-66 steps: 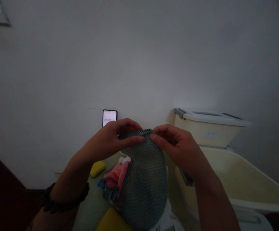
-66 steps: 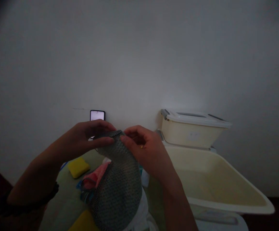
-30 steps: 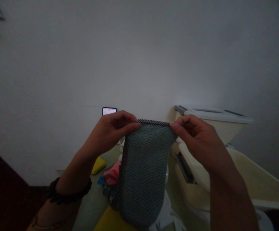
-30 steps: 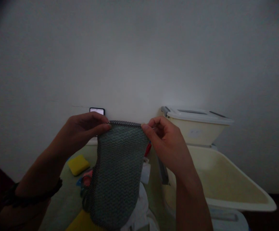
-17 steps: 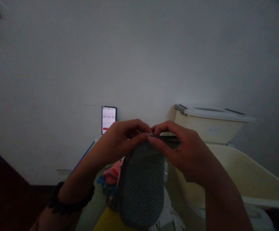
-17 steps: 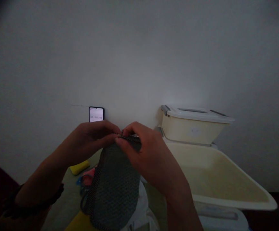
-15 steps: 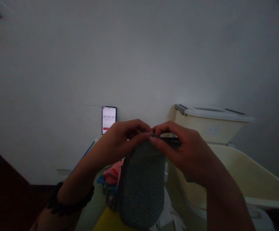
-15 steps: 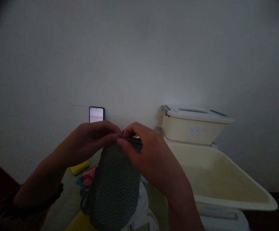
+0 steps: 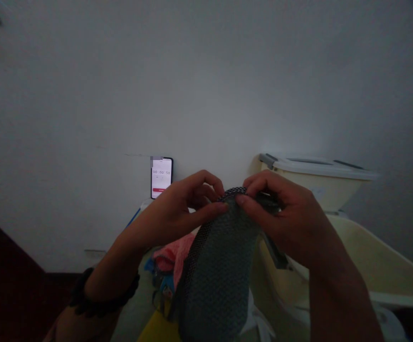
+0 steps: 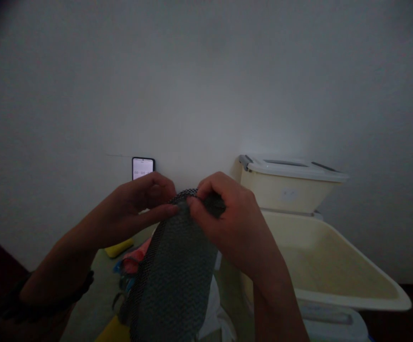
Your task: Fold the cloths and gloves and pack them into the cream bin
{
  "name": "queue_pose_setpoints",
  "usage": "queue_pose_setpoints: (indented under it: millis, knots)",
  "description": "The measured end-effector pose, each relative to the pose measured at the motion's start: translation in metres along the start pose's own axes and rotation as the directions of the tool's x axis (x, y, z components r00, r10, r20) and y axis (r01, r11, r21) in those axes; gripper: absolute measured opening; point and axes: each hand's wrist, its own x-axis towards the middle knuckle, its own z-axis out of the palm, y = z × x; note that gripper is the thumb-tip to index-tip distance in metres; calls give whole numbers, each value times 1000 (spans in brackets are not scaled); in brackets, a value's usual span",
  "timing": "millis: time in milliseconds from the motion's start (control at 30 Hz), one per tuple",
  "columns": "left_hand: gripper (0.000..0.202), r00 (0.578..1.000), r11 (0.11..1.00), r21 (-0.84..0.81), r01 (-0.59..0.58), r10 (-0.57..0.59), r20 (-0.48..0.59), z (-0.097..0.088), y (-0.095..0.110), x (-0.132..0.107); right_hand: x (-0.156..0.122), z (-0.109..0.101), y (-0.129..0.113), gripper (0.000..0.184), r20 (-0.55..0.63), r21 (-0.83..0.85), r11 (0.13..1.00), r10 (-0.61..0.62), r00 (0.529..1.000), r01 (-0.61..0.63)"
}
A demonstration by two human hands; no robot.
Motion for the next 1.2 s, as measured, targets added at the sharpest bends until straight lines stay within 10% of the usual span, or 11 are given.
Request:
queue_pose_setpoints:
  millis: [333, 1200]
  knots:
    - [21, 988, 982, -158, 107, -87, 131, -1, -4, 2, 1, -6, 19, 14, -263, 150, 985, 125, 957, -87]
    - [23, 869, 940, 311, 142, -269, 415, -7, -26, 8, 5, -9, 28, 14, -530, 184, 977, 188, 827, -105]
